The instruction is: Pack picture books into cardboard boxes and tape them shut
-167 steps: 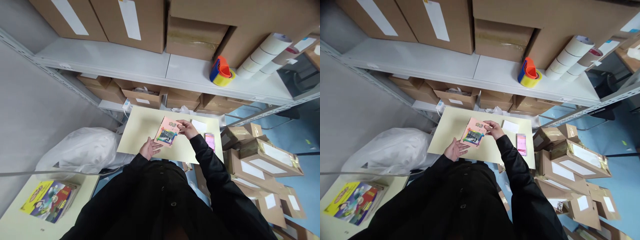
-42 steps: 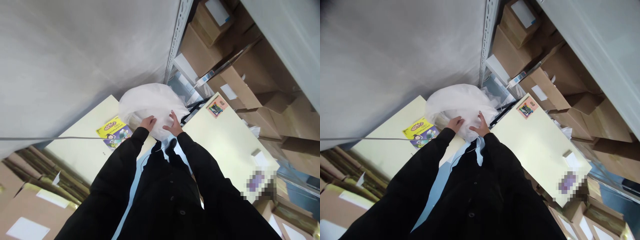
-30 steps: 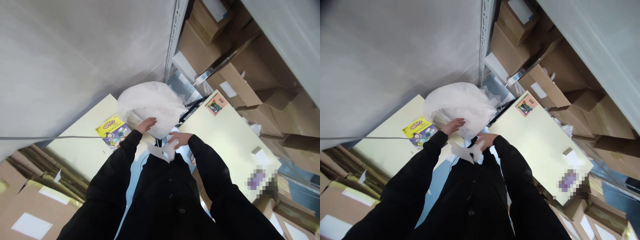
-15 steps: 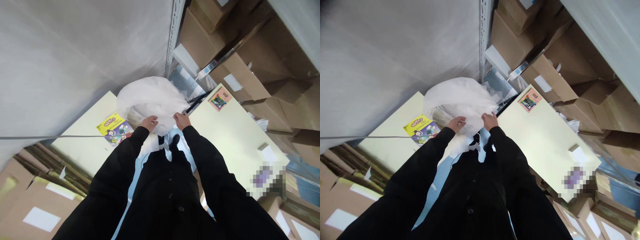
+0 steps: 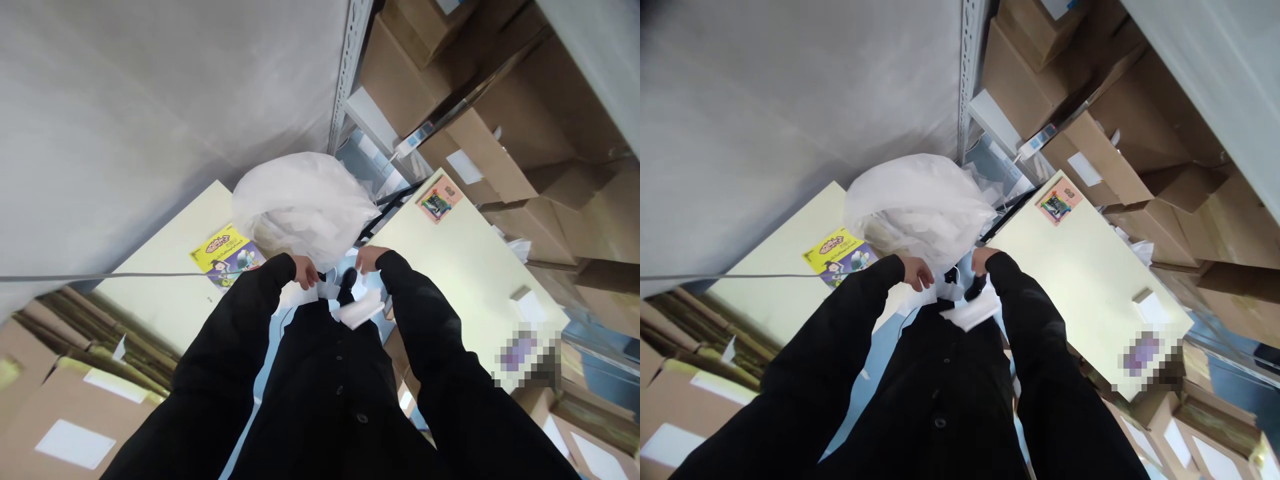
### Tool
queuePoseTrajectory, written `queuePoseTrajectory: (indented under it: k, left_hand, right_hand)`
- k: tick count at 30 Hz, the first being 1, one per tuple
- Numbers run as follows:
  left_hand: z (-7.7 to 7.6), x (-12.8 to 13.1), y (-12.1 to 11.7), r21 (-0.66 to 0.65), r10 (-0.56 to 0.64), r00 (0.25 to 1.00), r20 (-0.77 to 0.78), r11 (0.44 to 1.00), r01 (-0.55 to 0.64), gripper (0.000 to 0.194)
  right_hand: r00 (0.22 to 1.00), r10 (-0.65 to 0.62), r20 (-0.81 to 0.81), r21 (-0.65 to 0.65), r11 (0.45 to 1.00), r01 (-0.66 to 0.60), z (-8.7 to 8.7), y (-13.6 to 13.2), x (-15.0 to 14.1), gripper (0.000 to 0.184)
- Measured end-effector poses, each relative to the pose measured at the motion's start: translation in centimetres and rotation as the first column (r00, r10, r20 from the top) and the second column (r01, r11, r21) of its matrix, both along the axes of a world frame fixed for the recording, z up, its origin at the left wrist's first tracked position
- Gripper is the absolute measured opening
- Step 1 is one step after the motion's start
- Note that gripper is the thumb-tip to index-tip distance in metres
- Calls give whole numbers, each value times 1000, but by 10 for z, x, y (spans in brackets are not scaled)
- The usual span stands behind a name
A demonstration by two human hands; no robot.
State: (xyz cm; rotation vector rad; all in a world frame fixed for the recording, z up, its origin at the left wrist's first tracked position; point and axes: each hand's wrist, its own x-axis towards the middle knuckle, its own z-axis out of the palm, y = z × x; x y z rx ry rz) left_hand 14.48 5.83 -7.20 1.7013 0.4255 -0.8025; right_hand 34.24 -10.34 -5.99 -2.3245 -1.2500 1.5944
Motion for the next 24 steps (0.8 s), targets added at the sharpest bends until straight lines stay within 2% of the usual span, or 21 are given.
queuePoseTrajectory:
  k: [2,3,5,7,8,9,10,14,17,18,19,21,22,24]
  left_hand:
    - [-2,3,8,172,55,998,12,984,-56,13]
    - [-3,8,13,271,99,994,36,957,-105,12]
    - [-6,19,24,439,187,977,104,873,-214,19]
    - [-11,27,30,541,221,964,148,798,-266,29]
    - [-14,29,32,580,215,964,154,770,-265,32]
    - [-17,29,33,607,199,969,149,755,-248,33]
    - [-20,29,32,621,180,974,136,751,-225,34]
    - [-30,23,31,632,171,979,113,747,-203,36]
    - [-33,20,33,656,199,972,121,719,-229,37]
    - [-33,20,34,668,208,970,129,704,-240,37]
    - [-33,20,35,677,218,967,134,692,-250,39]
    - [-32,20,36,678,256,958,131,681,-275,43]
    - [-32,20,36,669,283,952,121,685,-288,46]
    - [-32,19,36,637,331,938,102,702,-317,53]
  right_hand:
    - [985,-48,167,114,993,29,-3,13,-3,15]
    - [975,-63,214,178,984,24,-7,22,-6,26]
    - [955,-31,295,258,965,-48,-18,41,-17,60]
    - [935,73,347,204,967,-151,-32,59,-29,97]
    - [920,123,373,148,971,-190,-40,66,-35,108]
    - [904,161,396,93,972,-214,-48,73,-40,112]
    - [894,185,408,47,974,-224,-55,79,-43,108]
    - [910,175,376,-35,984,-175,-75,88,-46,55]
    - [916,147,374,-27,989,-147,-79,84,-44,34]
    - [916,101,388,9,993,-114,-80,82,-45,37]
    - [915,34,403,57,996,-63,-81,80,-46,47]
    - [904,-104,415,156,987,42,-83,82,-51,77]
    - [903,-133,407,188,980,60,-85,86,-55,90]
    - [924,-70,377,205,979,-9,-92,100,-64,99]
